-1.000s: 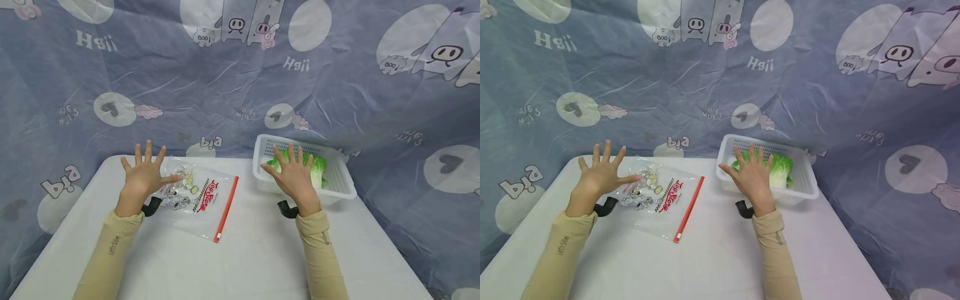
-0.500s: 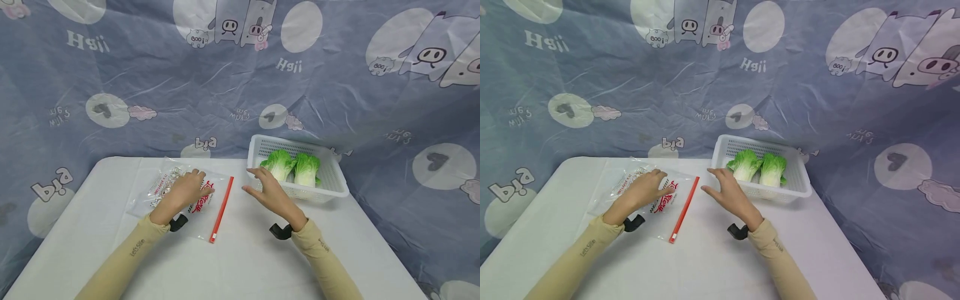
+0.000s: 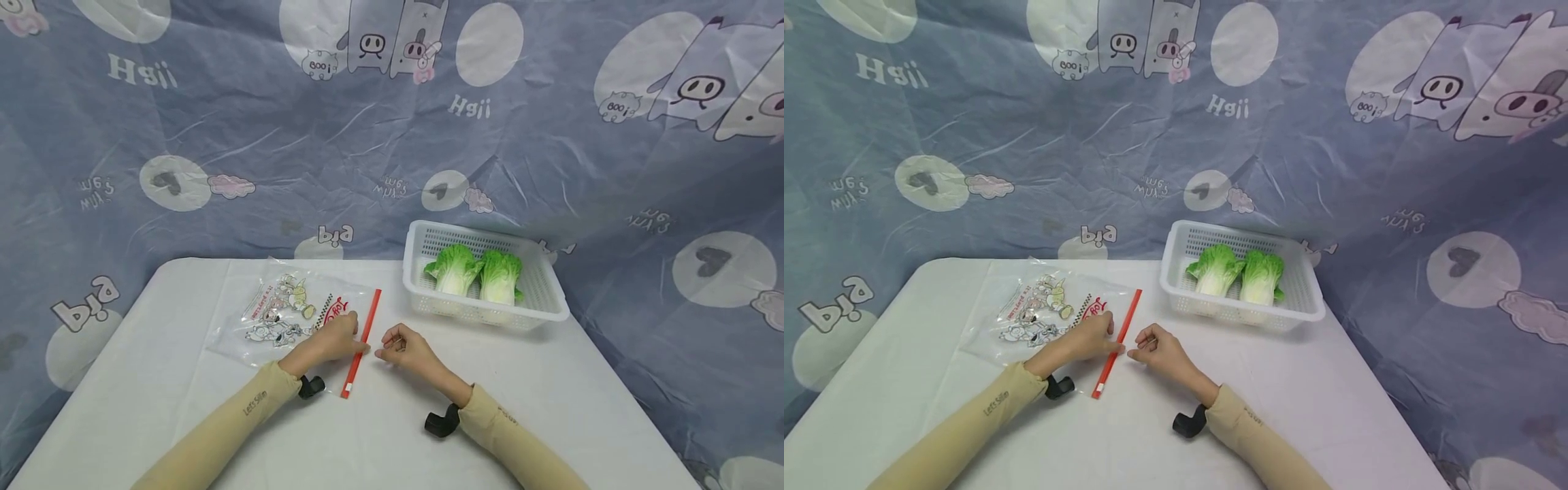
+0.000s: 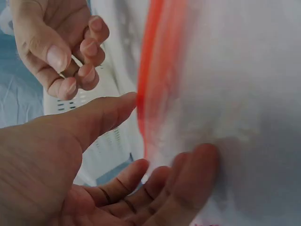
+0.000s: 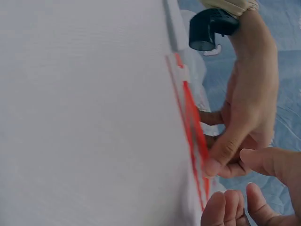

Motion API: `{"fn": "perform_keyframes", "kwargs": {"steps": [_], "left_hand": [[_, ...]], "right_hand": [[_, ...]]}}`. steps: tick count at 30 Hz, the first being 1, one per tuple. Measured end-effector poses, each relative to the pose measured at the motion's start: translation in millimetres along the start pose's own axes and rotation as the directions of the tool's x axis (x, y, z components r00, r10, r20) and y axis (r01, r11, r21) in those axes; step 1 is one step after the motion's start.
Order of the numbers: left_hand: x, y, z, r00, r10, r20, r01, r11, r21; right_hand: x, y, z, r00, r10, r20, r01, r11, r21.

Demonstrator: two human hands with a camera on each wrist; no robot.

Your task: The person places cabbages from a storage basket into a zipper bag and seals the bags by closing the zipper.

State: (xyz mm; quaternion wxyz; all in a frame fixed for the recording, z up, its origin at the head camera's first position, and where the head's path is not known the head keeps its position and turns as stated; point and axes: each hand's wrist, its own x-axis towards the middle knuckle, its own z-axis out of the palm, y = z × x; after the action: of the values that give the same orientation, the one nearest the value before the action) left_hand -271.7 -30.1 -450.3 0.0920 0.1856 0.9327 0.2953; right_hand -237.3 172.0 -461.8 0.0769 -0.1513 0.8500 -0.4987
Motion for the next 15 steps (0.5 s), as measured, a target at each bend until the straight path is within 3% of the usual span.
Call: {"fn": "perform_keyframes", "kwargs": {"steps": [10,15], "left_hand": [[1.0,-11.9,3.6,0.999,0.041,0.019,-0.039,0.992,-0.119],[5.0,-14.4,9.9,0.997,0.055,-0.055,-0.060,0.994,-0.094]], "right_hand": [[-21.1,-24.4,8.5,1.000,-0.002,0.030,0.002,1.000,-0.004],[-14.9,-13.5,10.2,0.999,0.002,0.035,-0.002,1.000,0.008]]}}
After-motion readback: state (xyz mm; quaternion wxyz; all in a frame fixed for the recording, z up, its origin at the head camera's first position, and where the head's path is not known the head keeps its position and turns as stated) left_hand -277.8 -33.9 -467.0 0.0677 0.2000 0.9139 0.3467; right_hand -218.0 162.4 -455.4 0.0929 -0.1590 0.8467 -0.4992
